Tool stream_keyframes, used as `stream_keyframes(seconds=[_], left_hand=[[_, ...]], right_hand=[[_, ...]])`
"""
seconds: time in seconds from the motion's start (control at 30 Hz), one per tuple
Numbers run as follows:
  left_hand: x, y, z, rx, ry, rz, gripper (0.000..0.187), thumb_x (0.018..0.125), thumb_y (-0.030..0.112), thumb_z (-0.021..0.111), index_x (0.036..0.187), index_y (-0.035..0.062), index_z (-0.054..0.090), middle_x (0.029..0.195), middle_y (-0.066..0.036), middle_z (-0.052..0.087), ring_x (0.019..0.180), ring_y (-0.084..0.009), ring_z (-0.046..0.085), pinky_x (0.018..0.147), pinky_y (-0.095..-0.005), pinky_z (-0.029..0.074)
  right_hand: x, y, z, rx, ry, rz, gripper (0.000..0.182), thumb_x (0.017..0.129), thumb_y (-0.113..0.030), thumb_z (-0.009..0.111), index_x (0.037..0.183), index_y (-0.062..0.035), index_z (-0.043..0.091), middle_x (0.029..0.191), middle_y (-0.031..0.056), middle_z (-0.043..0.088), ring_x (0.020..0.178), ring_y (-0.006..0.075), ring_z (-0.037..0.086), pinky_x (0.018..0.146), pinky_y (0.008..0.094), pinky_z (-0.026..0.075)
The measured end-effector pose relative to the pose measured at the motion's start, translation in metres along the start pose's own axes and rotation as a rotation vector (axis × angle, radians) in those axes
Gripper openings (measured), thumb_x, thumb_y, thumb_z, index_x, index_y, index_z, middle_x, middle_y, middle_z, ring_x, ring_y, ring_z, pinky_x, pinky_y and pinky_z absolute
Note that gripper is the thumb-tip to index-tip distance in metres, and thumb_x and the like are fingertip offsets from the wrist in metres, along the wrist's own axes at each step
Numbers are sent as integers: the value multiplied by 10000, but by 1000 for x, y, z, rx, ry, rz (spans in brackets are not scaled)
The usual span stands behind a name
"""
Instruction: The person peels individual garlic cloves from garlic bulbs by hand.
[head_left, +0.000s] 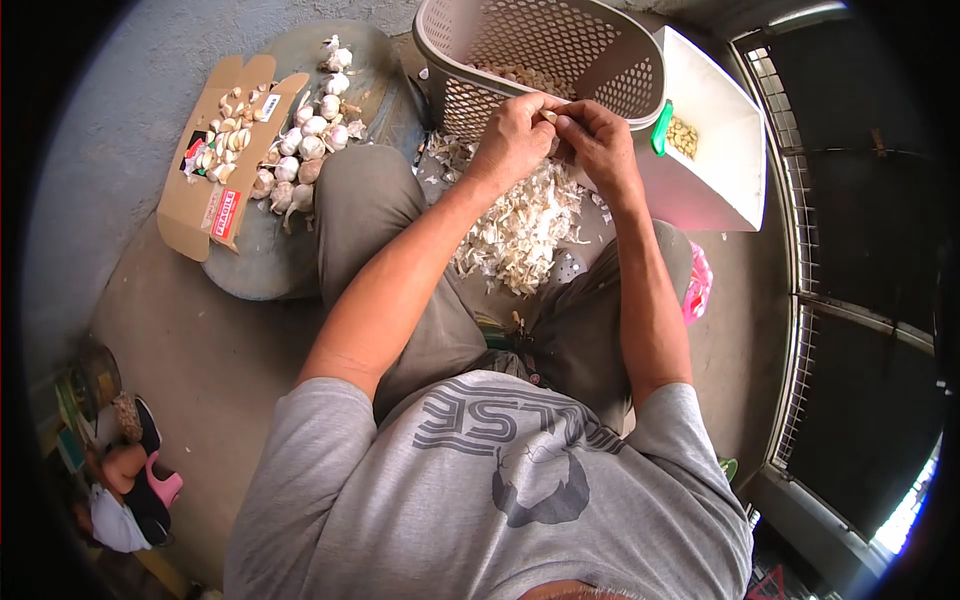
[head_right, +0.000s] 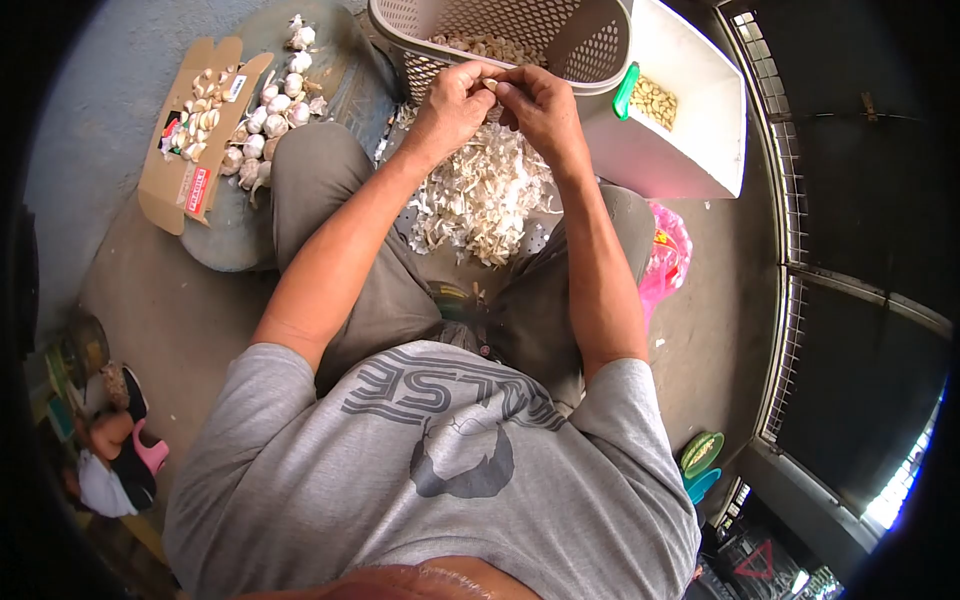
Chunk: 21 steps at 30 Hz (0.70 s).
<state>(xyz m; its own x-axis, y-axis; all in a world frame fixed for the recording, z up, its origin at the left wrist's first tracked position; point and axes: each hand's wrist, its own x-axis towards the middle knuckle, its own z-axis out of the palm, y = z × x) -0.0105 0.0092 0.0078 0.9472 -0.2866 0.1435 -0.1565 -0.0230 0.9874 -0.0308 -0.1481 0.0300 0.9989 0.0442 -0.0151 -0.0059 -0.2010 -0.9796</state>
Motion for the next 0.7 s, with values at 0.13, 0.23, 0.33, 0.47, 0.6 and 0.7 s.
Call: stream_keyframes(seconds=[0.13, 0.23, 0.33, 0.47, 0.6, 0.7], left_hand=[[-4, 8, 2, 103, -2, 128, 201, 938, 56, 651, 1108, -40, 700, 801, -84, 712, 678, -139, 641, 632, -315, 529], [-4, 7, 4, 228, 29, 225, 161, 930, 106, 681, 998, -40, 686, 802, -170, 708, 694, -286, 673, 635, -397, 531], [-4, 7, 3, 355, 33, 253, 176, 928, 122, 654, 831, -22, 622, 777, -234, 672, 774, -440, 677, 673, -502, 531], [-4, -4, 4, 420, 72, 409, 192, 927, 142, 651, 826, -21, 631, 791, -246, 675, 774, -440, 681, 696, -510, 552], [-5, -6, 3, 405, -44, 352, 170, 911, 121, 685, 838, -29, 649, 781, -236, 678, 745, -412, 680, 667, -480, 533], [-6, -2, 2, 362, -48, 275, 144, 896, 96, 727, 882, -38, 677, 756, -201, 681, 663, -326, 662, 617, -411, 507]], right_hand=[[6, 10, -12, 68, 65, -6, 142, 987, -101, 676, 1029, 35, 682, 794, 7, 655, 623, 66, 569, 565, 221, 474], [8, 15, -19, 123, 43, 22, 163, 1011, -132, 654, 1014, 30, 669, 793, 20, 651, 633, 85, 589, 570, 235, 487], [8, 9, -19, 80, -26, 66, 196, 1017, -179, 656, 985, 14, 664, 767, 23, 644, 621, 84, 588, 557, 235, 481], [4, 9, -14, 63, -38, 40, 214, 1015, -189, 659, 921, 2, 642, 709, 14, 621, 552, 76, 557, 490, 239, 450], [7, 14, -18, 88, -43, 49, 191, 1004, -163, 670, 913, 2, 637, 693, 12, 613, 506, 72, 535, 448, 240, 432], [8, 19, -22, 145, 58, 64, 167, 990, -134, 679, 907, 4, 636, 726, 21, 630, 508, 66, 528, 447, 237, 433]])
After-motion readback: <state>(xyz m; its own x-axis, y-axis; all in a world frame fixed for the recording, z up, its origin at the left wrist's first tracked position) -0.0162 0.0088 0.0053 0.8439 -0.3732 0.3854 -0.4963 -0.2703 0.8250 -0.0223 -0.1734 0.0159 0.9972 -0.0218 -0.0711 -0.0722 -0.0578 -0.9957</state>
